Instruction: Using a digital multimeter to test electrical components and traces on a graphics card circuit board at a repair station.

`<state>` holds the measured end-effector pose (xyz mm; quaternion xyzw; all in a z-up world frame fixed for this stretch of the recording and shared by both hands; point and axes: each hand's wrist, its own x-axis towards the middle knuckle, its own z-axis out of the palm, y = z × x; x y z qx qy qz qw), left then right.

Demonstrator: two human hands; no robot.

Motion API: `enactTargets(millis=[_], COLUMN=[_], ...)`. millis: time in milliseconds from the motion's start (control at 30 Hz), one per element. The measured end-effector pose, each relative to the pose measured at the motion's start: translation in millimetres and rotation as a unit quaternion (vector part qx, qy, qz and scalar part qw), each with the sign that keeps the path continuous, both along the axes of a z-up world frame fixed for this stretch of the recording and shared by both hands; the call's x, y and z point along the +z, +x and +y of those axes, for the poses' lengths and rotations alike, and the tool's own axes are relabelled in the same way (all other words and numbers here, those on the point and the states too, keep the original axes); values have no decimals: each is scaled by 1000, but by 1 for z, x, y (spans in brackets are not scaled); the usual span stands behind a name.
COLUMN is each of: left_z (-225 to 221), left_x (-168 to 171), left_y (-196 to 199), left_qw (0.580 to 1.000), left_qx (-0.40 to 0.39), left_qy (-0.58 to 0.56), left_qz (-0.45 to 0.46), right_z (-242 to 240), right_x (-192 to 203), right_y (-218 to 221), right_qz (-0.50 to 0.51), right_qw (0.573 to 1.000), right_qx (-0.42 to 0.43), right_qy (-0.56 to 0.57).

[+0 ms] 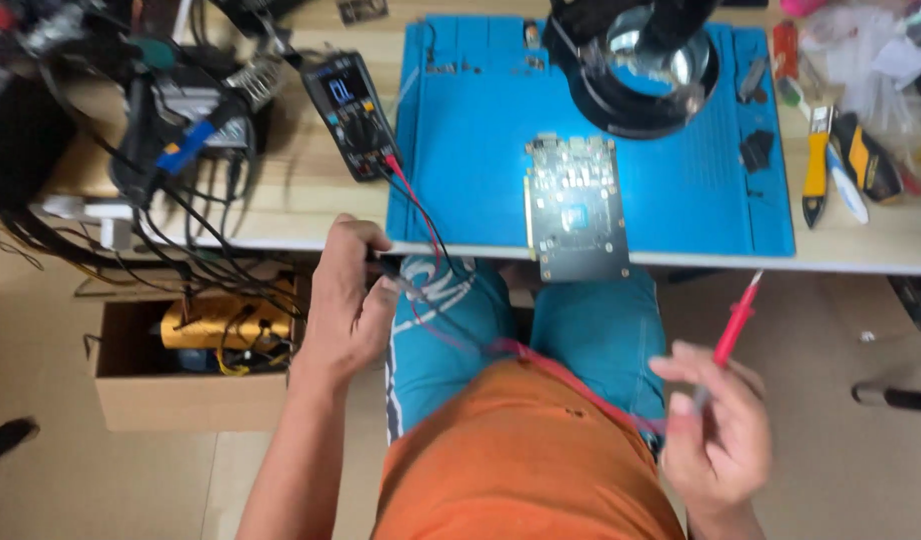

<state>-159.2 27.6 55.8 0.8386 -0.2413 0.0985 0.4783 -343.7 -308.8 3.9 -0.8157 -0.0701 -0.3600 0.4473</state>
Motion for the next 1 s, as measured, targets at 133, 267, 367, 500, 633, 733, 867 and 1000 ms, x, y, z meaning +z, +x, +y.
enactTargets(millis=[133, 267, 367, 500, 633, 733, 867, 1000], left_z=[-9, -14, -18, -22, -39, -51, -61, -66], left_x=[4, 1, 6, 27, 34, 27, 5, -4], left_y=[-4, -8, -12, -26, -36, -38, -40, -41], left_qw=[991, 986, 981, 970, 959, 962, 962, 959], left_qx=[-66, -84, -101, -206, -248, -222, -217, -199], left_qy=[65, 96, 98, 51, 44, 93, 116, 130], left_qz=[-100, -108, -131, -120, -133, -132, -115, -156], right_z=[-3, 0, 4, 7, 3, 13, 14, 22], right_x=[-14, -14, -8, 4, 3, -8, -21, 5], right_y=[-4, 6, 12, 22, 34, 24, 15, 32], right_qz=[55, 14, 42, 135, 72, 96, 183, 144], right_qw=[992, 977, 977, 989, 978, 976, 914, 973], right_qx=[45, 60, 47, -3, 90, 193, 300, 176], right_qy=[101, 204, 203, 52, -174, 0, 203, 50])
